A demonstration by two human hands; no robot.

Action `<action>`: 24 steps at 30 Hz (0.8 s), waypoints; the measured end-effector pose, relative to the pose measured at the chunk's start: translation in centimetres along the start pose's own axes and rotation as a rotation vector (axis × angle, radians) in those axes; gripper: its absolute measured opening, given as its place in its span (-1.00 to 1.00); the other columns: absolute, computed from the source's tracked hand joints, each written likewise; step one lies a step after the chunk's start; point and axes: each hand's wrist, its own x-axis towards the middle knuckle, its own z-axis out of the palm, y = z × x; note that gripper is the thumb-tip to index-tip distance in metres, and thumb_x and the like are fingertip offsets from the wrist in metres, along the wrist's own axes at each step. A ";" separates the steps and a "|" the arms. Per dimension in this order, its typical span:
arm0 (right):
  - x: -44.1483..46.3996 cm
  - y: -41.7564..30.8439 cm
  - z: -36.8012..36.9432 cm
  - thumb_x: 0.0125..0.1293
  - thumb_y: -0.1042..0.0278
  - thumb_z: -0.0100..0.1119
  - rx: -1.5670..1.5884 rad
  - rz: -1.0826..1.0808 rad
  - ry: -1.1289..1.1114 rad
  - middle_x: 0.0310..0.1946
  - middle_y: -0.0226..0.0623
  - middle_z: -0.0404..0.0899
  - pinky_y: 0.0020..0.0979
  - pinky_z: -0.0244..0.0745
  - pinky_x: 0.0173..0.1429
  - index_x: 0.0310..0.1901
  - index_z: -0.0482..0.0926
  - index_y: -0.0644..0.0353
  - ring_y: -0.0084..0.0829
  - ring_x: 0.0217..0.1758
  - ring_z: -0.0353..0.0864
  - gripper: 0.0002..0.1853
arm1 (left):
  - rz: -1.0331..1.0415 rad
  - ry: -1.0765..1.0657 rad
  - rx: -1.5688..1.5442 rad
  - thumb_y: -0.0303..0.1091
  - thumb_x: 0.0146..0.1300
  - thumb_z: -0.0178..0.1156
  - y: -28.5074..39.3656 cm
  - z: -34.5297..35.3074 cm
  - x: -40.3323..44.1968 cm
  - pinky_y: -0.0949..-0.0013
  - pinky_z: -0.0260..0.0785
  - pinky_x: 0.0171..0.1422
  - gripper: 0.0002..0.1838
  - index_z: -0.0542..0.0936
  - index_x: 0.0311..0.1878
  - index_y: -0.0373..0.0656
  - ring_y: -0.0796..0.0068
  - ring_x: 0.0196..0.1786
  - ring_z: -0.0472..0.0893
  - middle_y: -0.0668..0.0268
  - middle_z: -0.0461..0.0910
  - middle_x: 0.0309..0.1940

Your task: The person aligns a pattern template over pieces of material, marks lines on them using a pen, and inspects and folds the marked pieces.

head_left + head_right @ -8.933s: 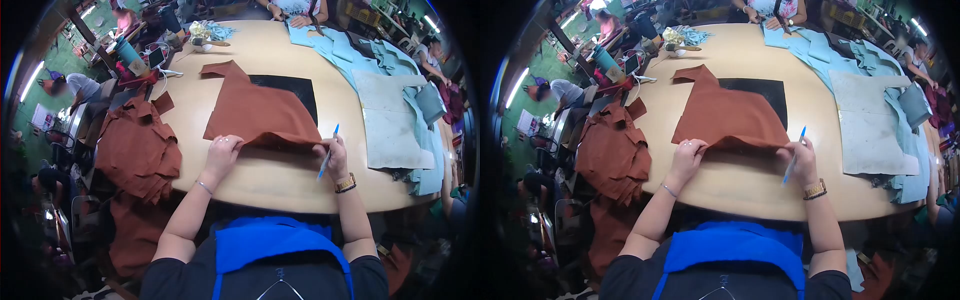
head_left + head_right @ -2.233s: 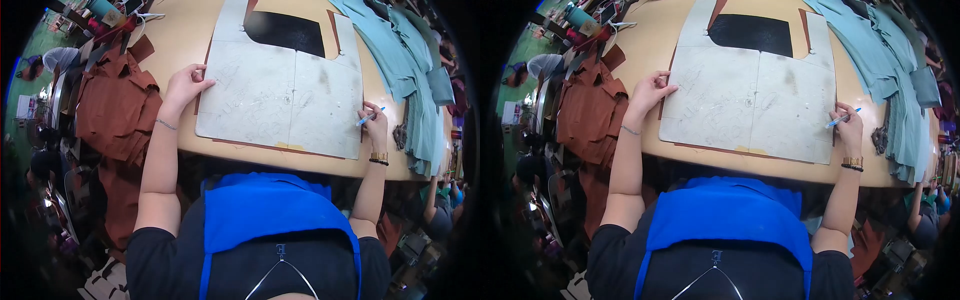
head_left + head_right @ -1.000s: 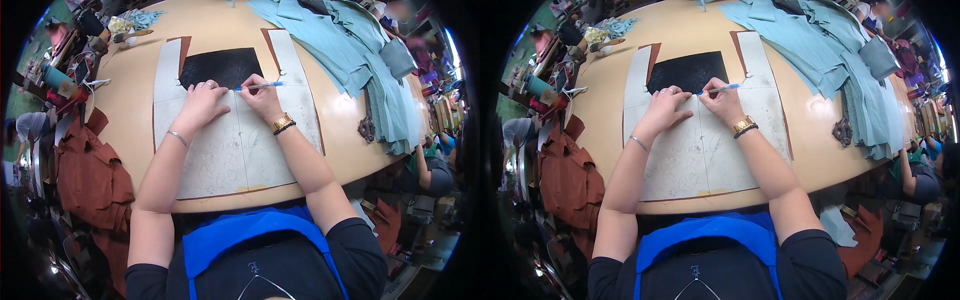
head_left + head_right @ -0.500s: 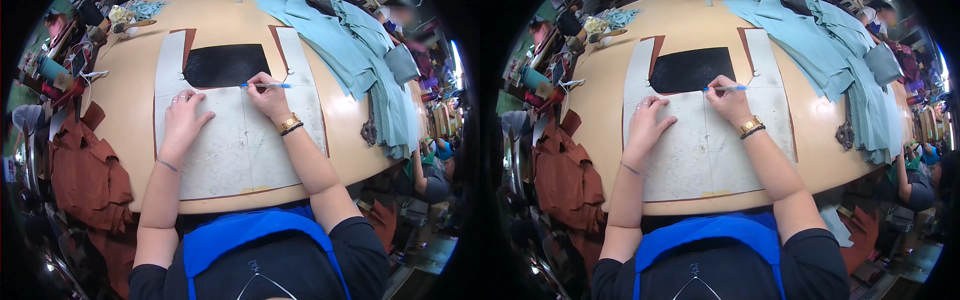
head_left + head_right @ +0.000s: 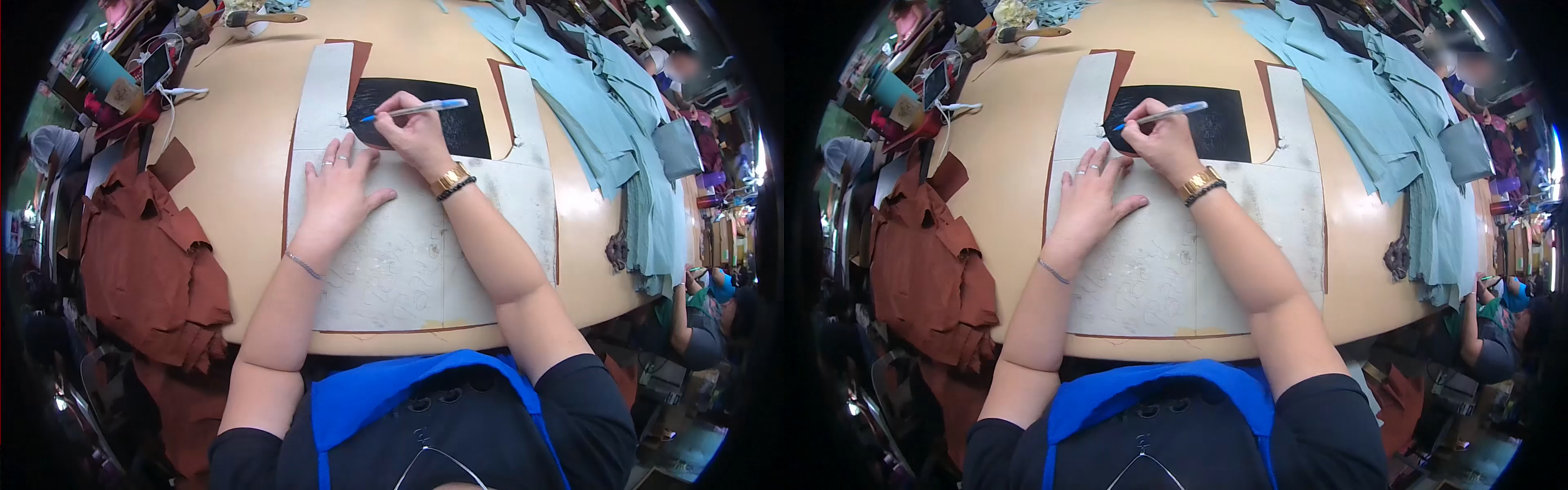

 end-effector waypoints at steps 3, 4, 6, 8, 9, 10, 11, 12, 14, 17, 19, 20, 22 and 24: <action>0.9 0.9 1.4 0.22 0.41 0.25 -0.042 0.069 -0.049 -0.42 -0.39 0.64 -0.56 0.51 -0.25 -0.30 0.60 0.27 -0.66 -0.33 0.58 -0.89 | -0.002 -0.001 0.005 0.17 0.11 0.35 0.0 0.0 0.0 -0.43 0.04 0.42 -0.26 0.42 0.31 0.06 0.05 0.55 0.11 0.07 0.19 0.47; 0.7 0.9 1.5 0.21 0.41 0.24 -0.139 0.102 -0.065 -0.45 -0.39 0.64 -0.54 0.52 -0.27 -0.33 0.60 0.26 -0.65 -0.37 0.59 -0.89 | 0.003 0.007 0.004 0.17 0.11 0.34 -0.1 0.1 0.0 -0.43 0.04 0.41 -0.25 0.41 0.32 0.05 0.04 0.55 0.11 0.07 0.19 0.47; 0.6 0.9 1.6 0.20 0.41 0.24 -0.194 0.047 -0.065 -0.47 -0.39 0.64 -0.53 0.52 -0.27 -0.33 0.60 0.25 -0.64 -0.39 0.60 -0.90 | 0.014 0.021 0.002 0.17 0.12 0.34 -0.2 0.3 0.1 -0.44 0.04 0.41 -0.23 0.39 0.33 0.02 0.02 0.55 0.11 0.06 0.18 0.47; 0.6 0.9 1.8 0.20 0.40 0.24 -0.220 0.012 -0.071 -0.47 -0.39 0.64 -0.53 0.51 -0.28 -0.34 0.61 0.24 -0.64 -0.40 0.60 -0.90 | 0.003 -0.020 0.012 0.19 0.14 0.31 0.0 -0.1 0.1 -0.42 0.04 0.42 -0.18 0.34 0.37 -0.05 0.00 0.55 0.10 0.07 0.16 0.49; 0.6 0.8 1.9 0.19 0.40 0.24 -0.217 0.003 -0.077 -0.47 -0.39 0.64 -0.52 0.51 -0.29 -0.34 0.61 0.24 -0.64 -0.40 0.60 -0.90 | 0.000 -0.041 0.016 0.20 0.15 0.29 0.1 -0.2 0.2 -0.40 0.03 0.43 -0.15 0.31 0.39 -0.09 -0.01 0.55 0.09 0.07 0.14 0.49; 0.6 0.8 1.9 0.19 0.40 0.24 -0.214 -0.005 -0.082 -0.47 -0.38 0.64 -0.52 0.50 -0.29 -0.35 0.62 0.24 -0.63 -0.41 0.60 -0.90 | 0.004 -0.024 0.010 0.20 0.13 0.31 0.0 0.0 0.2 -0.42 0.04 0.42 -0.17 0.34 0.36 -0.09 -0.01 0.55 0.10 0.06 0.16 0.48; 0.5 0.7 1.9 0.19 0.39 0.25 -0.201 -0.010 -0.079 -0.47 -0.38 0.65 -0.52 0.50 -0.29 -0.34 0.62 0.24 -0.63 -0.40 0.60 -0.90 | 0.009 -0.007 0.004 0.19 0.12 0.33 -0.1 0.2 0.2 -0.44 0.04 0.41 -0.19 0.36 0.33 -0.09 -0.01 0.54 0.11 0.05 0.17 0.48; 0.5 0.7 1.8 0.19 0.39 0.25 -0.187 -0.015 -0.075 -0.46 -0.38 0.65 -0.52 0.50 -0.30 -0.34 0.62 0.24 -0.63 -0.40 0.60 -0.90 | 0.014 0.012 0.000 0.19 0.10 0.34 -0.2 0.4 0.2 -0.46 0.04 0.41 -0.20 0.39 0.30 -0.09 -0.01 0.54 0.12 0.04 0.19 0.47; 0.4 0.6 1.8 0.19 0.39 0.25 -0.216 -0.015 -0.066 -0.45 -0.36 0.66 -0.52 0.50 -0.29 -0.33 0.62 0.24 -0.62 -0.38 0.61 -0.89 | 0.020 0.013 -0.013 0.19 0.10 0.34 -0.1 0.7 0.1 -0.47 0.04 0.40 -0.21 0.39 0.29 -0.09 -0.01 0.54 0.13 0.03 0.19 0.46; 0.7 1.6 2.2 0.14 0.32 0.26 -0.234 -0.094 -0.048 -0.47 -0.27 0.67 -0.40 0.54 -0.30 -0.36 0.62 0.20 -0.42 -0.40 0.68 -0.87 | 0.021 0.028 -0.004 0.20 0.10 0.33 -0.4 0.7 0.3 -0.48 0.03 0.39 -0.21 0.40 0.29 -0.09 -0.02 0.53 0.13 0.02 0.19 0.46; 0.7 1.3 2.1 0.14 0.33 0.26 -0.239 -0.069 -0.054 -0.46 -0.27 0.67 -0.40 0.54 -0.30 -0.35 0.62 0.20 -0.42 -0.39 0.68 -0.87 | 0.016 -0.002 0.011 0.20 0.12 0.32 -0.3 0.4 0.2 -0.46 0.02 0.41 -0.18 0.35 0.33 -0.10 -0.03 0.54 0.11 0.02 0.16 0.47; 0.7 1.1 1.9 0.15 0.36 0.26 -0.237 -0.050 -0.058 -0.47 -0.30 0.66 -0.44 0.54 -0.30 -0.35 0.62 0.21 -0.49 -0.36 0.68 -0.88 | 0.010 -0.035 0.023 0.20 0.14 0.30 -0.1 0.0 0.2 -0.44 0.02 0.42 -0.14 0.30 0.38 -0.10 -0.03 0.55 0.08 0.03 0.13 0.49; 0.5 0.7 1.8 0.20 0.39 0.25 -0.139 0.003 -0.025 -0.47 -0.38 0.62 -0.51 0.52 -0.26 -0.33 0.60 0.24 -0.57 -0.35 0.63 -0.89 | -0.002 -0.045 0.007 0.21 0.15 0.30 0.0 -0.2 0.1 -0.42 -0.01 0.45 -0.14 0.30 0.40 -0.06 -0.02 0.56 0.05 0.03 0.11 0.50; 0.7 0.8 1.0 0.30 0.41 0.21 0.043 0.083 0.046 -0.40 -0.41 0.64 -0.57 0.51 -0.21 -0.22 0.59 0.25 -0.62 -0.32 0.61 -0.89 | -0.009 -0.042 -0.010 0.22 0.11 0.32 -0.2 0.1 0.1 -0.46 -0.01 0.43 -0.15 0.33 0.39 -0.02 0.00 0.56 0.05 0.04 0.11 0.51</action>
